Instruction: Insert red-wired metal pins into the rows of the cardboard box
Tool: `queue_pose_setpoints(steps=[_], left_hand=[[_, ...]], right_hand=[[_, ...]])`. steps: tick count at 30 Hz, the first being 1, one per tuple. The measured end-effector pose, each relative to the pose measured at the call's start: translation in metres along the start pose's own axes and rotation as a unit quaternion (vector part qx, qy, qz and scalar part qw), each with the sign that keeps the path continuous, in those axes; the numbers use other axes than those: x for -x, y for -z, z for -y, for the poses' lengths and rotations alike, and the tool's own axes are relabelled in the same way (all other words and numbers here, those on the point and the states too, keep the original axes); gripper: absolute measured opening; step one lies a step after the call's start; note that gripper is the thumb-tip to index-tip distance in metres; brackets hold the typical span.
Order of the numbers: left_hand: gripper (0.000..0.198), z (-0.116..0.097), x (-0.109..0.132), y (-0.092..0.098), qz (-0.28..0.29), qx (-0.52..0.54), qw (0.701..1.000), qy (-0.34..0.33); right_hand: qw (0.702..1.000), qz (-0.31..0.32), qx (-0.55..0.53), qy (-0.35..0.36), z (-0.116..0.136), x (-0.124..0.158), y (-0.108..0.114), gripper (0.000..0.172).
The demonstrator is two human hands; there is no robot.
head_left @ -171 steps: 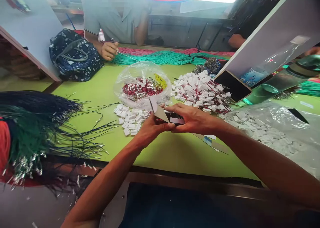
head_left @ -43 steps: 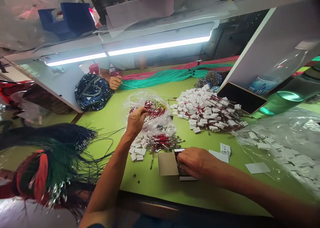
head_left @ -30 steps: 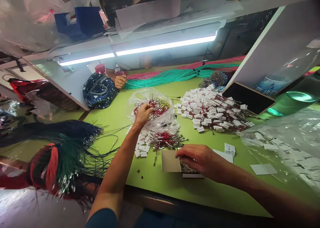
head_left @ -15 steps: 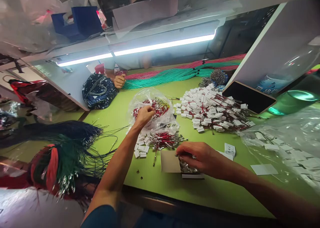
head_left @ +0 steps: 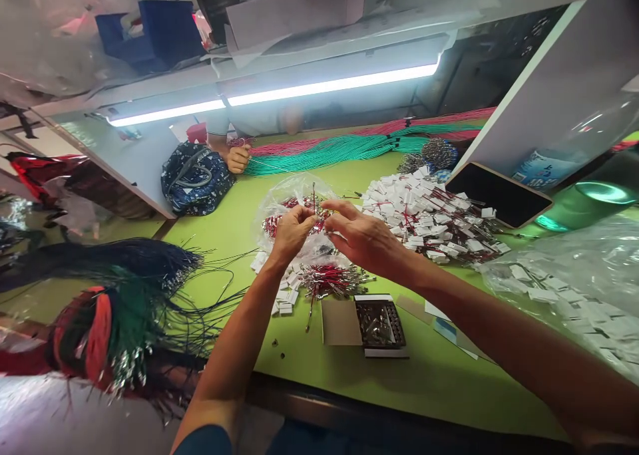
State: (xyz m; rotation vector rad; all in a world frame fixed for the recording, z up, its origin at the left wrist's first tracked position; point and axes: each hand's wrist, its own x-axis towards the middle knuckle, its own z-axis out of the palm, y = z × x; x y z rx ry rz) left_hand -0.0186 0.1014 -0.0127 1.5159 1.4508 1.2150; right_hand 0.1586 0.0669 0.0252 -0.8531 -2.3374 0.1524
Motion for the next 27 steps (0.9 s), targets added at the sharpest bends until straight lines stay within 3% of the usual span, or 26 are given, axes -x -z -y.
queue_pose_setpoints(steps=[5, 9, 13, 17, 20, 27], left_hand=[[0.01, -0.003, 0.007, 0.002, -0.037, 0.085, 0.996, -0.011], [0.012, -0.003, 0.007, 0.004, -0.037, 0.199, 0.978, 0.055], [0.019, -0.006, 0.007, 0.007, -0.013, 0.247, 0.963, 0.109], [0.022, -0.012, 0.011, 0.012, -0.025, 0.296, 0.944, 0.141], [0.018, -0.017, 0.019, 0.014, -0.013, 0.368, 0.913, 0.176], [0.011, -0.028, 0.048, 0.0, -0.006, 0.483, 0.848, 0.217]], right_hand=[[0.99, 0.027, 0.139, 0.016, -0.005, -0.009, -0.015, 0.026], [0.991, 0.027, 0.132, 0.014, -0.012, -0.006, -0.021, 0.023], [0.992, 0.041, 0.109, -0.037, -0.024, -0.012, -0.029, 0.019], [0.994, 0.027, 0.061, -0.09, -0.031, -0.019, -0.032, 0.018], [0.994, 0.007, -0.019, -0.109, -0.024, -0.012, -0.027, 0.016], [0.979, -0.067, -0.181, -0.065, 0.005, 0.015, -0.015, 0.018]])
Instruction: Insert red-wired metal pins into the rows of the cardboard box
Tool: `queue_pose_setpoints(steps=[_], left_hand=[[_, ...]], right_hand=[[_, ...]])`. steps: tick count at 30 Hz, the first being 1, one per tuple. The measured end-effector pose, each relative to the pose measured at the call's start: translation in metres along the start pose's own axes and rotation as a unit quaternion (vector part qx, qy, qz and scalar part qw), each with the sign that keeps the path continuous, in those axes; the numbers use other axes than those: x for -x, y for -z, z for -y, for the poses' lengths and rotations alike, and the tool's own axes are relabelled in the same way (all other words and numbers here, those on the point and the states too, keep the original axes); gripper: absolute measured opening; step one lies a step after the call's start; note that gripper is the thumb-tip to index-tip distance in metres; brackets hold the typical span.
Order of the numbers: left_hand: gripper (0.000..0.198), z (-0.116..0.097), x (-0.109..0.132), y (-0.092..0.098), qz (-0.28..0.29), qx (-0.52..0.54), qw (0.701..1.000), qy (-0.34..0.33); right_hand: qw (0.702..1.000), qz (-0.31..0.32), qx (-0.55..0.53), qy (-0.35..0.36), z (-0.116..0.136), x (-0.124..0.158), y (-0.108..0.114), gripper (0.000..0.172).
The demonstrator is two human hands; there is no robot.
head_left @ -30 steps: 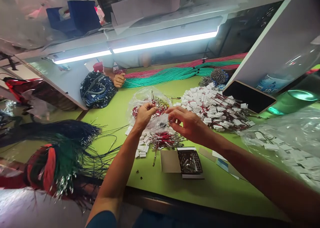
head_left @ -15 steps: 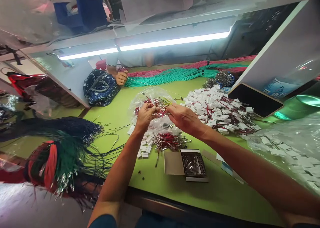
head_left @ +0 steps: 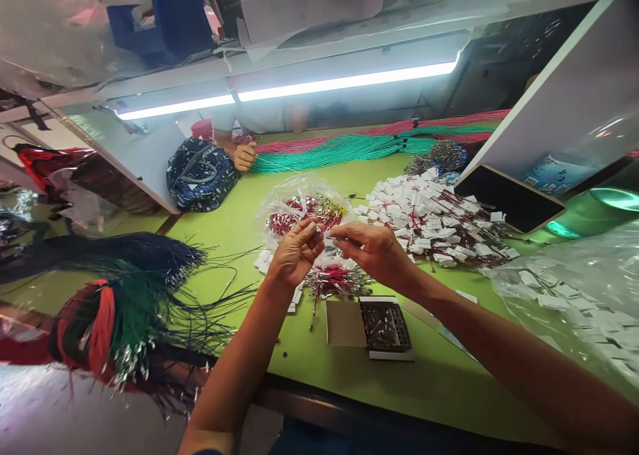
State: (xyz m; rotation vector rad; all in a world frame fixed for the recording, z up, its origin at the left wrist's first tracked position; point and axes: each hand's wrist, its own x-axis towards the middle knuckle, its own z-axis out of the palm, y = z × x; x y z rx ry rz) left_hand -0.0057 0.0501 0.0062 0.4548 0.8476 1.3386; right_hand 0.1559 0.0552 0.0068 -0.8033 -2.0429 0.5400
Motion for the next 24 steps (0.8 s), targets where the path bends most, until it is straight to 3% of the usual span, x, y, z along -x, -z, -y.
queue_pose_setpoints(steps=[7, 14, 20, 24], left_hand=[[0.013, 0.014, 0.021, -0.013, -0.004, 0.02, 1.0, 0.001], [0.023, 0.018, 0.028, -0.016, -0.004, -0.027, 0.999, -0.028], [0.029, 0.024, 0.033, -0.017, 0.003, -0.073, 0.991, -0.109], [0.023, 0.029, 0.036, -0.017, 0.0, -0.105, 0.98, -0.171]], right_hand=[[0.998, -0.062, 0.027, -0.007, 0.006, 0.016, 0.0, 0.014], [0.993, -0.062, 0.096, 0.033, 0.011, 0.02, 0.008, 0.019], [0.982, -0.057, 0.155, 0.089, 0.012, 0.023, 0.008, 0.027], [0.984, -0.058, 0.147, 0.08, 0.017, 0.025, 0.006, 0.028]])
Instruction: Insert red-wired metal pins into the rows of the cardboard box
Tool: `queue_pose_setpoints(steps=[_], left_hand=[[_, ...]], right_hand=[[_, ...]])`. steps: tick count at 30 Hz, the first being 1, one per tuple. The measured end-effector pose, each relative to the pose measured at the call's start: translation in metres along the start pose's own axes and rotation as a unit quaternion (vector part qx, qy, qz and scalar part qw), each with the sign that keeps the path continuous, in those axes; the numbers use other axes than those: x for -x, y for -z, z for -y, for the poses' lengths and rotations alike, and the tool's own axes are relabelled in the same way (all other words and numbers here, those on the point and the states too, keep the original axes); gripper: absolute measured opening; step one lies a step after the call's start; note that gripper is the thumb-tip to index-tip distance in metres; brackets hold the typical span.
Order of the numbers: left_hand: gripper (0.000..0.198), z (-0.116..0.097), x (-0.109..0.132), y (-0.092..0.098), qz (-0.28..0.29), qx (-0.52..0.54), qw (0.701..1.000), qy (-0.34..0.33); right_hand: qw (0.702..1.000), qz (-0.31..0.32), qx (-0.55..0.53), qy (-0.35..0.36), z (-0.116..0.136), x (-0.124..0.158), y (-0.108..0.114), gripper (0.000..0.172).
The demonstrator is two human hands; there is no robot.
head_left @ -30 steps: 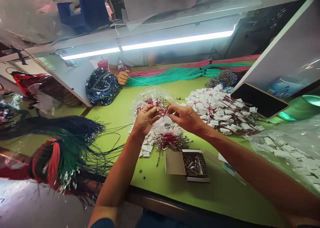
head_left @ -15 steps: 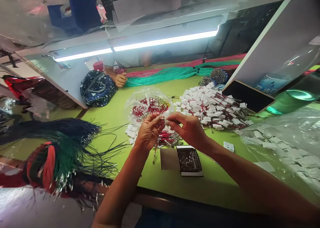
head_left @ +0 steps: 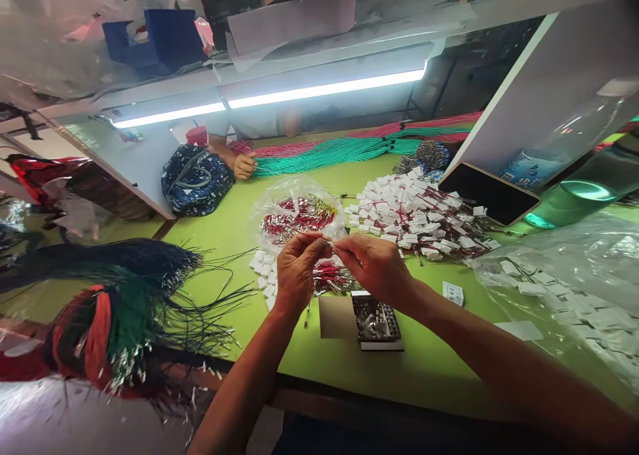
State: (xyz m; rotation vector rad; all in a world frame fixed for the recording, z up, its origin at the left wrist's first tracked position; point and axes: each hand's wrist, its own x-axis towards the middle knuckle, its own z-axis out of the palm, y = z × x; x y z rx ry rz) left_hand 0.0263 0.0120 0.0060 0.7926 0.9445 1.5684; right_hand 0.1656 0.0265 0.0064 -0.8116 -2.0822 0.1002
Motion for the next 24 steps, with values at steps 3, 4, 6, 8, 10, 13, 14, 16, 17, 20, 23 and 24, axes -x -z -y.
queue_pose_setpoints(steps=[3, 4, 6, 8, 10, 13, 14, 16, 17, 20, 23, 24], left_hand=[[0.018, 0.002, 0.004, 0.0, 0.007, -0.012, 0.999, -0.029], [0.017, 0.003, 0.005, 0.001, 0.012, -0.015, 0.999, -0.036], [0.014, 0.004, 0.007, 0.002, 0.022, -0.021, 0.999, -0.045], [0.013, 0.004, 0.009, 0.004, 0.025, -0.026, 0.998, -0.049], [0.014, 0.005, 0.01, 0.005, 0.022, -0.03, 0.998, -0.049], [0.016, 0.006, 0.009, 0.007, 0.023, -0.023, 0.999, -0.033], [0.017, 0.005, 0.008, 0.008, 0.029, -0.018, 0.999, -0.016], [0.021, 0.002, 0.007, 0.011, 0.045, -0.008, 0.999, 0.028], [0.024, -0.001, 0.006, 0.014, 0.05, -0.007, 0.998, 0.045], [0.027, -0.013, 0.008, 0.028, 0.035, -0.028, 0.998, 0.05], [0.023, -0.018, 0.012, 0.045, 0.023, -0.088, 0.994, 0.064], [0.023, -0.017, 0.013, 0.05, 0.03, -0.11, 0.99, 0.082]], right_hand=[[0.998, -0.03, -0.047, -0.032, 0.004, 0.001, -0.001, 0.022], [0.997, -0.036, -0.058, -0.04, 0.005, 0.001, -0.002, 0.021], [0.996, -0.038, -0.066, -0.042, 0.006, 0.001, -0.002, 0.02], [0.997, -0.033, -0.063, -0.038, 0.007, 0.001, -0.002, 0.021], [0.997, -0.023, -0.063, -0.04, 0.008, 0.001, -0.001, 0.02], [0.993, 0.004, -0.098, -0.063, 0.007, 0.0, 0.003, 0.017], [0.99, 0.022, -0.117, -0.075, 0.006, -0.001, 0.006, 0.016], [0.981, 0.066, -0.152, -0.099, 0.002, -0.003, 0.013, 0.013], [0.977, 0.088, -0.162, -0.109, -0.001, -0.003, 0.017, 0.012], [0.966, 0.14, -0.175, -0.128, -0.013, 0.003, 0.027, 0.009], [0.958, 0.18, -0.171, -0.144, -0.022, 0.013, 0.029, 0.008], [0.956, 0.19, -0.165, -0.148, -0.024, 0.017, 0.028, 0.01]])
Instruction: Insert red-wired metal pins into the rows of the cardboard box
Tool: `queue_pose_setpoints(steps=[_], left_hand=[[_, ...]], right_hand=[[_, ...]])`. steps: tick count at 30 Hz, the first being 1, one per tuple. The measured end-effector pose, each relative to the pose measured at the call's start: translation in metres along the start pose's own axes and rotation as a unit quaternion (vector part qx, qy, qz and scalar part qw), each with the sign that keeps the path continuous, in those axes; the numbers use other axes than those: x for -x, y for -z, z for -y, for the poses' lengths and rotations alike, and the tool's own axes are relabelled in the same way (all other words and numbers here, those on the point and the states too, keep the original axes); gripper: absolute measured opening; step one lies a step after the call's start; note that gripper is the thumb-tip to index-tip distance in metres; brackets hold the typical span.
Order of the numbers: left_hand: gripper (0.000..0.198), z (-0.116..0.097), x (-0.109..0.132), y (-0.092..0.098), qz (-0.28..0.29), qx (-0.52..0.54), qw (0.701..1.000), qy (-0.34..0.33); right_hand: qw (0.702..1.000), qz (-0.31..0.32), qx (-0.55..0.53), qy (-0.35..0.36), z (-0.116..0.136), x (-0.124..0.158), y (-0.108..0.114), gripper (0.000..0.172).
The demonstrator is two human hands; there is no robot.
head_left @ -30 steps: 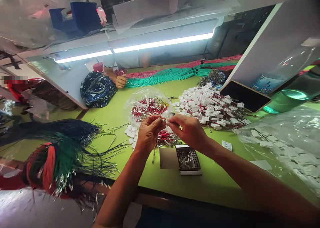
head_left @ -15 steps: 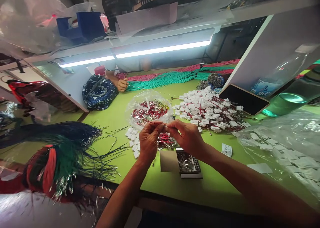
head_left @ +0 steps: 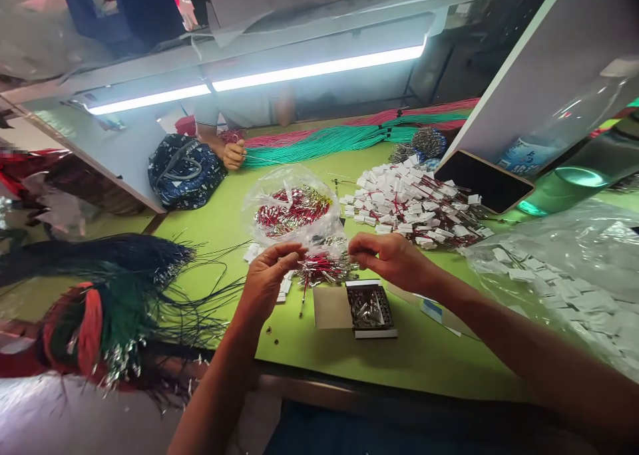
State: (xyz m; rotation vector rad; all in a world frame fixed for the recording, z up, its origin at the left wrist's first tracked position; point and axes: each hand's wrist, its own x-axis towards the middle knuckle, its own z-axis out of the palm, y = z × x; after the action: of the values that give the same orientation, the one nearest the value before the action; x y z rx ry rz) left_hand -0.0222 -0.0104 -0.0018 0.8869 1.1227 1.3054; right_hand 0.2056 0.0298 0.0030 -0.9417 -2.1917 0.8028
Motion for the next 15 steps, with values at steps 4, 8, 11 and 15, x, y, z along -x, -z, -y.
queue_pose_setpoints(steps=[4, 8, 11, 15], left_hand=[[0.025, 0.021, -0.005, 0.001, 0.011, -0.038, 0.998, 0.055], [0.024, 0.038, -0.013, -0.007, -0.003, 0.011, 0.999, 0.049], [0.023, 0.038, -0.012, -0.008, 0.008, -0.018, 0.999, 0.037], [0.016, 0.032, -0.003, 0.002, 0.003, -0.182, 0.983, -0.018]], right_hand=[[0.999, -0.006, 0.032, -0.003, -0.008, 0.002, -0.01, 0.01], [0.993, 0.007, 0.119, 0.013, -0.011, 0.002, -0.015, 0.012], [0.973, 0.082, 0.216, 0.002, -0.013, 0.001, -0.017, 0.015], [0.945, 0.144, 0.293, -0.022, -0.014, 0.002, -0.016, 0.021]])
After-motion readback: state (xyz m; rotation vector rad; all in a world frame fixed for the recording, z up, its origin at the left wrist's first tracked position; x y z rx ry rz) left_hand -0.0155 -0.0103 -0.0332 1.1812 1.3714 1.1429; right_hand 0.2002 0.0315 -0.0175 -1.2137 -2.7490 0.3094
